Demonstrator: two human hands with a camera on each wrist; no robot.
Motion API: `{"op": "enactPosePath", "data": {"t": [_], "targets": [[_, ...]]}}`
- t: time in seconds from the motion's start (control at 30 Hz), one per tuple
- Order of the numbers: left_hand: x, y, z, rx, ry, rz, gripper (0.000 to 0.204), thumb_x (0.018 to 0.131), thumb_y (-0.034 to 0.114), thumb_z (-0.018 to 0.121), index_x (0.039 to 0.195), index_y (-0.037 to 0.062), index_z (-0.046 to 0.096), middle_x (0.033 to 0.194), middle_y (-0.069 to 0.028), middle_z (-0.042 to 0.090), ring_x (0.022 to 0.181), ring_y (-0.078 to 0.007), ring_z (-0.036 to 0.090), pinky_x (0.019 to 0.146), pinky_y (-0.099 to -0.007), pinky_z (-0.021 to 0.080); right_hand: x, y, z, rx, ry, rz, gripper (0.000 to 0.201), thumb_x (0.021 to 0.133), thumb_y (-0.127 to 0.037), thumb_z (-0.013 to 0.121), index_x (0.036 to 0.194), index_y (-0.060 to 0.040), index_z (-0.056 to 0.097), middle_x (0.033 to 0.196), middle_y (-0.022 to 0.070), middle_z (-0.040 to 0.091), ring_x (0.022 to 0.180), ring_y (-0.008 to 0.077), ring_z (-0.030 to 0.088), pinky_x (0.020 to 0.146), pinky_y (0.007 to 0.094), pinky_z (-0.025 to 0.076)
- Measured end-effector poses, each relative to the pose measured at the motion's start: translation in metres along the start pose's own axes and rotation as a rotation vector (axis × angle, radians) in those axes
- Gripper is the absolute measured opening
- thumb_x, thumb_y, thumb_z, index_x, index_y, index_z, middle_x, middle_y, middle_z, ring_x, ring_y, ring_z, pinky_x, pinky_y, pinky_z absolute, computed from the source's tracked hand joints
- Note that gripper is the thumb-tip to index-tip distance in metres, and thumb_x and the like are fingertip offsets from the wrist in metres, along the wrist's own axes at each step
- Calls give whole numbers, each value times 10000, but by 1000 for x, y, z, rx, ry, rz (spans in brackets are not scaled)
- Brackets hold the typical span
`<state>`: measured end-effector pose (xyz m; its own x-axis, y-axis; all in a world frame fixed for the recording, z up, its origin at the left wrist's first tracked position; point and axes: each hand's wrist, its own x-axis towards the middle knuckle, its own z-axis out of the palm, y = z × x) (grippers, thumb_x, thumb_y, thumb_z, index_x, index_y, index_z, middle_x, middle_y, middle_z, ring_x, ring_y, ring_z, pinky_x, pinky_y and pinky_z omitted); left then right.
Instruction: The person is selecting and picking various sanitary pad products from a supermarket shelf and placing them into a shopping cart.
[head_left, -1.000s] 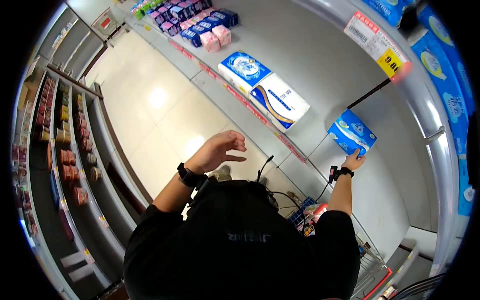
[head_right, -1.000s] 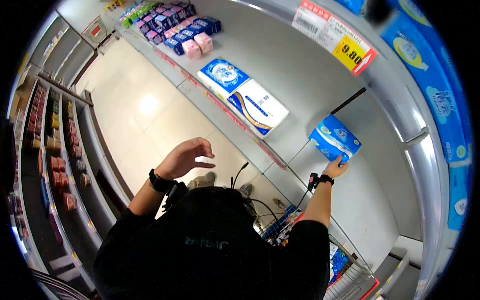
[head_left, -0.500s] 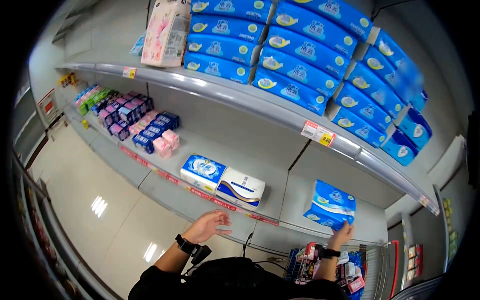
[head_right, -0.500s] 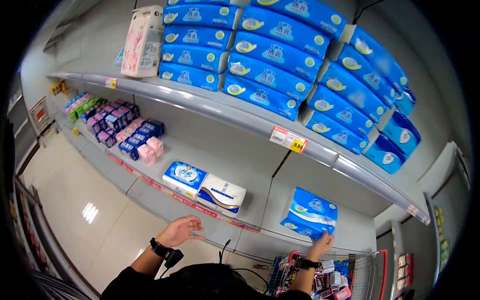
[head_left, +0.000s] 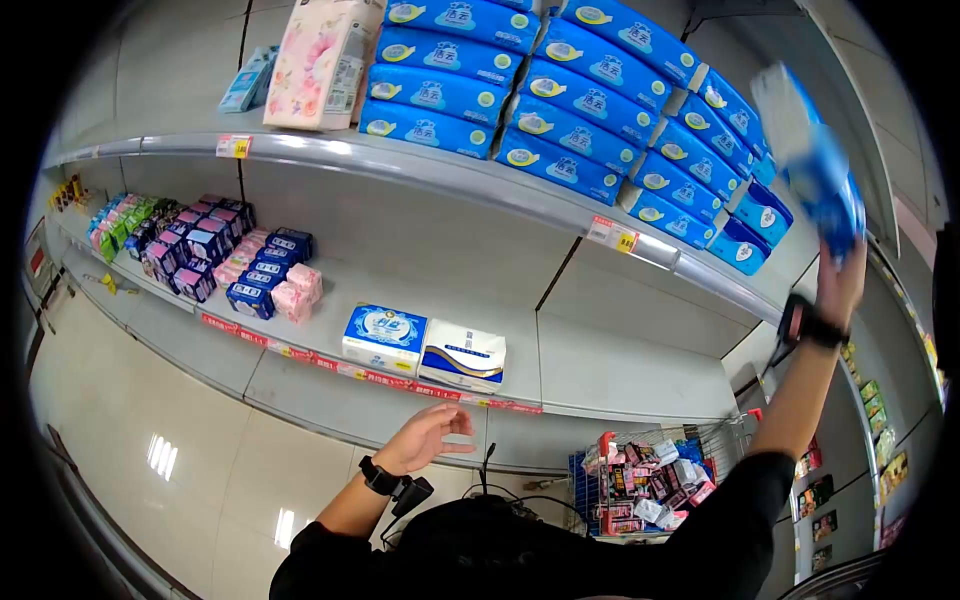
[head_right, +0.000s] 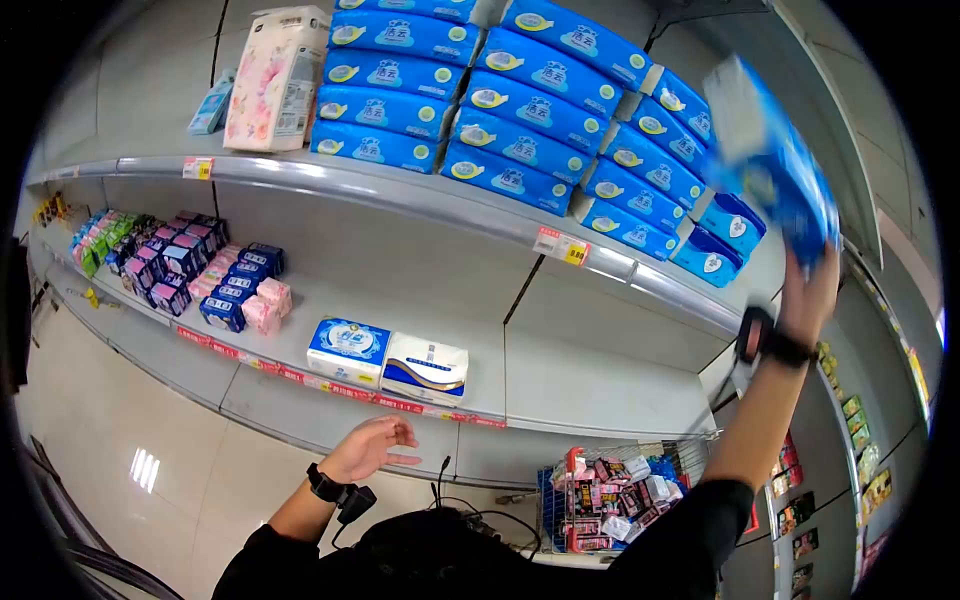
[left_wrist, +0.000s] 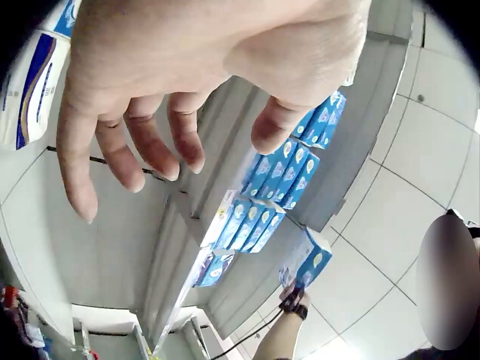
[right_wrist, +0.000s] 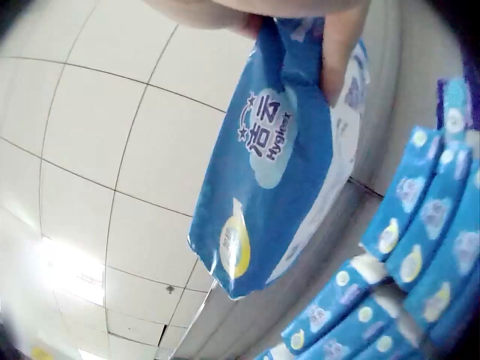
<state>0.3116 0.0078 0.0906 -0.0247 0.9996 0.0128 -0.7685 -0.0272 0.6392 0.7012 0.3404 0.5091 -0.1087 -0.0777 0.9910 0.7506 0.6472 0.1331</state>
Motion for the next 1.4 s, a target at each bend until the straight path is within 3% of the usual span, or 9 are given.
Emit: {"op": "enactPosePath", "data": {"t": [0.2, 0.43, 0.5, 0.57, 0.63, 0.8, 1.07, 1.33, 1.4], "targets": [[-48, 1, 3, 7, 121, 151, 244, 918, 274, 537, 1044, 68, 570, 1007, -61, 598, 1037, -219, 571, 926, -538, 450, 188, -71, 168, -315, -161, 163, 730, 685, -587, 702, 1196, -104, 505, 1085, 177, 639, 1020, 373, 604, 839, 449, 491], [-109, -2, -6, -41, 379, 378, 268, 909, 320, 529, 1022, 84, 584, 956, -53, 630, 989, -200, 599, 915, -532, 454, 177, -150, 295, -121, -392, 111, 427, 806, -356, 644, 1138, -89, 608, 1067, 121, 649, 956, 293, 615, 805, 360, 486], [-121, -1, -8, -7, 441, 419, 275, 915, 329, 517, 1022, 85, 584, 954, -51, 628, 986, -194, 597, 911, -526, 456, 180, -160, 323, 818, -167, 932, 388, 817, -301, 614, 1058, 3, 622, 1002, 141, 648, 845, 239, 622, 762, 333, 484], [-126, -1, -13, -18, 447, 436, 269, 927, 322, 500, 1022, 84, 583, 954, -45, 622, 983, -184, 591, 909, -513, 458, 165, -152, 311, 630, -300, 455, 360, 827, -251, 604, 1012, 57, 618, 912, 129, 644, 795, 185, 612, 735, 304, 487], [-127, 4, -11, -28, 451, 449, 207, 939, 262, 510, 1018, 81, 572, 943, -38, 617, 968, -166, 595, 897, -491, 485, 125, -208, 258, 1149, 221, 665, 271, 836, -170, 605, 993, 51, 623, 878, 101, 635, 798, 163, 600, 728, 274, 483], [-108, 7, -22, 11, 396, 416, 245, 952, 291, 469, 1038, 86, 571, 998, -34, 613, 1004, -175, 579, 925, -483, 453, -95, -260, 177, 1530, 100, 404, 103, 879, -18, 549, 952, 39, 594, 936, 114, 621, 839, 198, 596, 774, 289, 477], [-75, -10, -38, 38, 359, 97, 242, 949, 275, 467, 1057, 77, 554, 1036, -46, 579, 1028, -192, 552, 933, -494, 446, -424, -323, 33, 1396, -564, 1507, 59, 873, 6, 552, 914, -3, 595, 848, 69, 597, 738, 133, 551, 711, 269, 467], [-22, -58, -28, 79, 357, -60, 205, 932, 297, 510, 985, 108, 568, 941, -7, 559, 935, -133, 544, 881, -441, 479, -459, -225, 1, 1348, -521, 1233, 36, 885, -57, 542, 863, -53, 569, 850, 45, 571, 735, 141, 542, 660, 278, 468], [-5, -61, -11, 125, 348, -87, 214, 930, 304, 517, 978, 101, 565, 930, -7, 548, 923, -128, 534, 857, -415, 486, -465, -207, -1, 1359, -495, 1593, 22, 880, -43, 555, 876, -47, 576, 853, 67, 592, 743, 141, 553, 667, 273, 472]]}}
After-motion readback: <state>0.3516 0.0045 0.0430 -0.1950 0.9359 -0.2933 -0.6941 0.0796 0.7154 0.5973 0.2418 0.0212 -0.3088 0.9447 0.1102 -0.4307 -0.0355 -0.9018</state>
